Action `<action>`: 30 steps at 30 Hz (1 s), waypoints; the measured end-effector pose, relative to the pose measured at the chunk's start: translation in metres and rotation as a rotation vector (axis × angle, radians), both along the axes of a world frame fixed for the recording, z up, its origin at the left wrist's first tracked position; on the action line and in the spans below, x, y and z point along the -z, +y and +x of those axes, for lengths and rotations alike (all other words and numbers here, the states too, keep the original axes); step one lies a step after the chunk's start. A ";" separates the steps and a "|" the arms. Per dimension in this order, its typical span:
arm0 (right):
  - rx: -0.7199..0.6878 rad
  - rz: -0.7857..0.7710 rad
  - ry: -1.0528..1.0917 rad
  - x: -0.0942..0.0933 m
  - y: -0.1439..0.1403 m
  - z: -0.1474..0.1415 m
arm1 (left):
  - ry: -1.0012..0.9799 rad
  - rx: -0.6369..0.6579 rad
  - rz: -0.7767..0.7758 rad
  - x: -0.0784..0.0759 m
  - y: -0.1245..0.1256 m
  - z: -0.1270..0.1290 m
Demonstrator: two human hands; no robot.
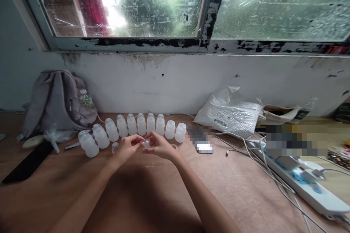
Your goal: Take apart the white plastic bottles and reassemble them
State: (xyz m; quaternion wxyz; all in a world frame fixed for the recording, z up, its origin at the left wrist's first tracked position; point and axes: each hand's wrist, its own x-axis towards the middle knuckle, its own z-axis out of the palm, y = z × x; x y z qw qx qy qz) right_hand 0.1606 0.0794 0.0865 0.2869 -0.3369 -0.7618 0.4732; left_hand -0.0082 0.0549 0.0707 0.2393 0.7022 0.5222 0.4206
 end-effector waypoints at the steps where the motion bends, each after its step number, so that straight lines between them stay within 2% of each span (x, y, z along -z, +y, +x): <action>1: 0.020 0.044 -0.050 0.001 0.001 0.000 | 0.011 0.013 -0.021 0.002 0.001 0.000; 4: 0.012 0.092 -0.154 0.004 0.003 0.001 | 0.039 0.067 -0.100 0.006 0.003 -0.001; 7: -0.057 0.076 -0.201 0.006 0.007 0.008 | 0.076 0.137 -0.160 0.005 0.003 -0.006; 9: -0.049 0.100 -0.254 0.008 0.012 0.015 | 0.119 0.145 -0.168 0.003 0.004 -0.010; 11: 0.008 0.135 -0.332 0.013 0.018 0.023 | 0.204 0.080 -0.139 0.004 0.005 -0.014; 15: 0.136 0.188 -0.548 0.031 0.030 0.034 | 0.542 -0.111 -0.009 0.014 0.008 -0.016; 19: 0.194 0.238 -0.767 0.049 0.035 0.034 | 0.745 -0.115 0.018 0.030 0.009 -0.011; 24: 0.204 0.275 -0.838 0.053 0.035 0.031 | 0.774 -0.102 0.025 0.042 0.011 -0.008; 30: 0.210 0.347 -0.917 0.050 0.035 0.033 | 0.765 -0.091 0.012 0.045 0.012 -0.009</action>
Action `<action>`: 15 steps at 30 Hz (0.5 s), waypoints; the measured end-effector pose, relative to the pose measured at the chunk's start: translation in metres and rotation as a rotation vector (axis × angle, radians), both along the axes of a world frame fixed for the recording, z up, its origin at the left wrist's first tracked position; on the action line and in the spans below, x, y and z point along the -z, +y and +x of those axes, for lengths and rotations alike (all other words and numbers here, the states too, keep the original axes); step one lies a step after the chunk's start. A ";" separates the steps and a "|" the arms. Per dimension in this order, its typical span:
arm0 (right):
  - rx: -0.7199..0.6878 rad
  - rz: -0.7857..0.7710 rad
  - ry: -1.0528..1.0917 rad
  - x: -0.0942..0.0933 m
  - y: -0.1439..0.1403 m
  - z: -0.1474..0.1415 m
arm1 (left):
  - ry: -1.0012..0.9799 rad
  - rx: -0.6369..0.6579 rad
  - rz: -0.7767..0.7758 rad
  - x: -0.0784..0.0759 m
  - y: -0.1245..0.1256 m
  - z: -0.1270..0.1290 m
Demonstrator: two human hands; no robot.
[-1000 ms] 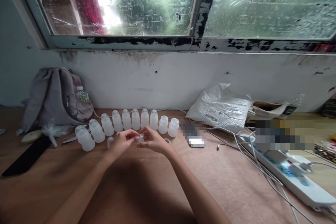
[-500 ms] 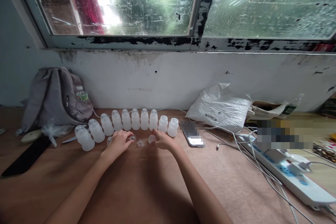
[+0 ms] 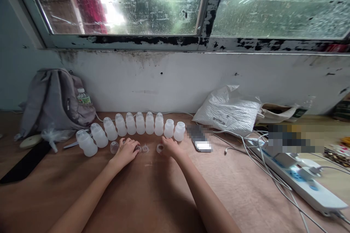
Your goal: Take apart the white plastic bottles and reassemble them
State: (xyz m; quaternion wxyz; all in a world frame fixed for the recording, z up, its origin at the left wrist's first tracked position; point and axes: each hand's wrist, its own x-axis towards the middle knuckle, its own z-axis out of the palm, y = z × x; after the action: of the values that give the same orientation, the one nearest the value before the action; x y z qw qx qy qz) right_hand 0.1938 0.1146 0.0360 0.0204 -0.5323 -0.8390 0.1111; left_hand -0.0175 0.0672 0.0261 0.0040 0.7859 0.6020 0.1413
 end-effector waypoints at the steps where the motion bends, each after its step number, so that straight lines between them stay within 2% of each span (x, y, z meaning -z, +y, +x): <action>1: 0.000 0.004 -0.011 0.000 0.000 0.001 | -0.003 0.003 -0.005 0.000 0.000 0.000; 15: -0.001 0.003 -0.080 0.013 0.014 0.017 | -0.034 0.004 -0.007 0.000 -0.001 0.002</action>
State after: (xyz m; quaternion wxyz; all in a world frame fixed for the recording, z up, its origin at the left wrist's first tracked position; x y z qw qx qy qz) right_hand 0.2107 0.1288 0.0233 -0.0126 -0.5360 -0.8395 0.0883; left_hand -0.0156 0.0658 0.0264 0.0173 0.7847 0.6006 0.1524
